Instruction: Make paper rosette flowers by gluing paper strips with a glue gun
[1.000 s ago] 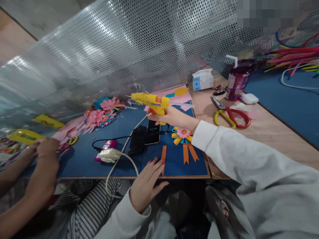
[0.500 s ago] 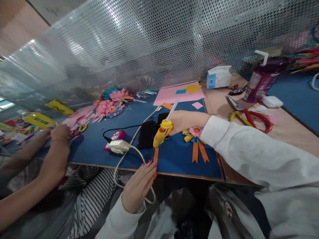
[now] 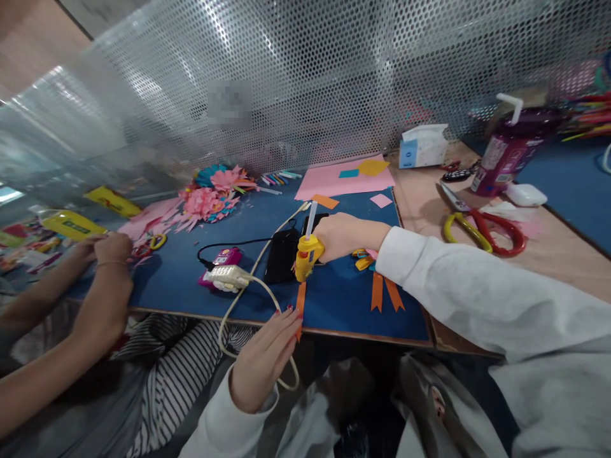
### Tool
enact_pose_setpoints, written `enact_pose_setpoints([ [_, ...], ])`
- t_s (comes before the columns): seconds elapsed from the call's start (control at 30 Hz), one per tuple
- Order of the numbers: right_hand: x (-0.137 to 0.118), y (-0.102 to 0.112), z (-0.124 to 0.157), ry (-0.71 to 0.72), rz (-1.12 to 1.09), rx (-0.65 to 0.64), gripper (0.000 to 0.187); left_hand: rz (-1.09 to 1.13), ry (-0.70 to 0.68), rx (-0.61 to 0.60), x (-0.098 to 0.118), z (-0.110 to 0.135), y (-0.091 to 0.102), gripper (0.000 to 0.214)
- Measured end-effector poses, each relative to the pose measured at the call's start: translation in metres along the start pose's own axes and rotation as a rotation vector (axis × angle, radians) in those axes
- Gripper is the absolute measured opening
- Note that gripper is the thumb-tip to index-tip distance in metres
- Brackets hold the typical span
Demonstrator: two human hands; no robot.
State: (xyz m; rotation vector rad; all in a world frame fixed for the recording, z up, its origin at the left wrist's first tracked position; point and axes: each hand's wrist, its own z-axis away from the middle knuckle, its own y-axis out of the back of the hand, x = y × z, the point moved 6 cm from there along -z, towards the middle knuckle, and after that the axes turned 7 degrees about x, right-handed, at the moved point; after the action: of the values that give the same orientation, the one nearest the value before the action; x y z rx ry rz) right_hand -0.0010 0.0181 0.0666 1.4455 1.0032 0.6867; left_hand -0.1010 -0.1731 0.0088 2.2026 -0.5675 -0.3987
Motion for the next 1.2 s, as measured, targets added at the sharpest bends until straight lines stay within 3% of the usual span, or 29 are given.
enact_pose_setpoints([
  [0.4, -0.001, -0.001, -0.002, -0.021, 0.042, 0.01, 0.026, 0.014, 0.023, -0.105, -0.001, -0.015, 0.003, 0.029],
  [1.2, -0.008, 0.007, -0.002, -0.014, 0.119, -0.055, 0.03, 0.056, 0.064, -0.119, -0.004, -0.014, 0.002, 0.026],
])
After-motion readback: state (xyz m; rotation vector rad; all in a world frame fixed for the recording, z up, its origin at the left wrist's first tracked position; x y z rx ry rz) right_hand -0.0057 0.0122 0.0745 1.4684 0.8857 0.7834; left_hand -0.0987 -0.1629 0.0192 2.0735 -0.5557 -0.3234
